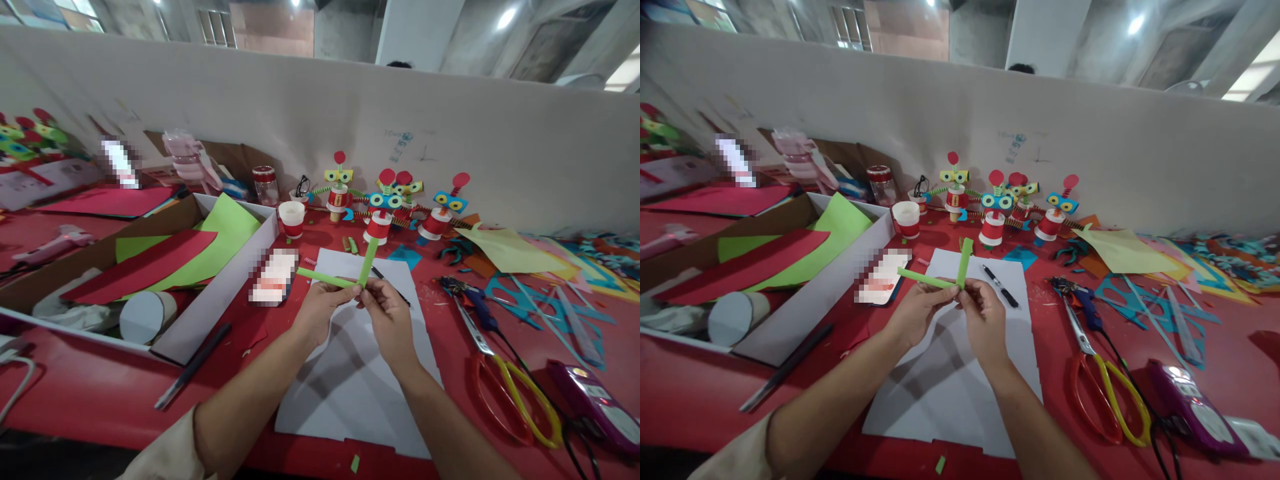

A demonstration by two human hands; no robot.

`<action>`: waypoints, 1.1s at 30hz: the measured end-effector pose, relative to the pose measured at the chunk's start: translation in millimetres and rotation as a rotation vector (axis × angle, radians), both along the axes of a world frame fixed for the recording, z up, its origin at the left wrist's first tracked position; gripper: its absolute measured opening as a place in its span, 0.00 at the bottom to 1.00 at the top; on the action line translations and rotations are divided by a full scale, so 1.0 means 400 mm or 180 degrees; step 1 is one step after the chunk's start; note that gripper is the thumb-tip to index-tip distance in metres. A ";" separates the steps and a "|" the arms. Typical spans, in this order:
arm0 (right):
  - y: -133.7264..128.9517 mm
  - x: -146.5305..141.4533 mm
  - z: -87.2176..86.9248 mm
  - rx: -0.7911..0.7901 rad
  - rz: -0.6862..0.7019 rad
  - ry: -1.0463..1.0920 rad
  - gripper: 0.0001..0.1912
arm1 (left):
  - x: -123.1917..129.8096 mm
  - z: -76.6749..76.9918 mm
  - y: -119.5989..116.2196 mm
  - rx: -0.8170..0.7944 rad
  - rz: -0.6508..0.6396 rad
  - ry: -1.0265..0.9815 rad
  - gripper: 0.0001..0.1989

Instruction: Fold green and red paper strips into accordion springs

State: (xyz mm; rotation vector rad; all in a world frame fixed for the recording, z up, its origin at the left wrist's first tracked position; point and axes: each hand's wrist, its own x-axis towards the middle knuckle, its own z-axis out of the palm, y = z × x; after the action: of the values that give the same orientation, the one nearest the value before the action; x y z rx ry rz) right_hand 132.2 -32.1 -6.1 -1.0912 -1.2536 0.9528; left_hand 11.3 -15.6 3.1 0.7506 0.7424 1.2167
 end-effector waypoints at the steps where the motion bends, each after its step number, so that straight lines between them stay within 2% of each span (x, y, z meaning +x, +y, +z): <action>1: -0.001 0.000 0.003 -0.0017 -0.0007 0.0039 0.08 | 0.002 0.000 -0.001 0.0018 0.0043 0.0005 0.08; 6: -0.005 0.000 0.013 -0.0013 -0.0049 0.0048 0.09 | 0.009 0.003 -0.008 0.0154 0.0072 0.0035 0.08; 14: -0.003 0.001 0.002 0.0025 0.0019 0.0140 0.07 | 0.014 -0.007 -0.006 0.0117 0.0180 -0.0116 0.09; 22: -0.004 0.000 -0.005 0.0023 0.0258 0.0454 0.08 | 0.012 -0.007 -0.004 0.0076 0.0126 -0.0164 0.08; 27: 0.010 0.001 -0.010 -0.0087 0.0185 0.0385 0.08 | 0.012 -0.007 -0.006 0.0136 0.0040 -0.0208 0.08; 33: 0.014 0.000 -0.023 -0.0404 0.0269 0.0981 0.10 | 0.012 -0.013 -0.004 0.0193 0.0087 -0.0158 0.07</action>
State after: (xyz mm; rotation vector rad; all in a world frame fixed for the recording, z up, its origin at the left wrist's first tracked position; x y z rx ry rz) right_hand 132.3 -26.3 -15.3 -0.9506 -1.0028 1.2279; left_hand 15.9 -17.1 -2.0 0.7594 0.6793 1.2829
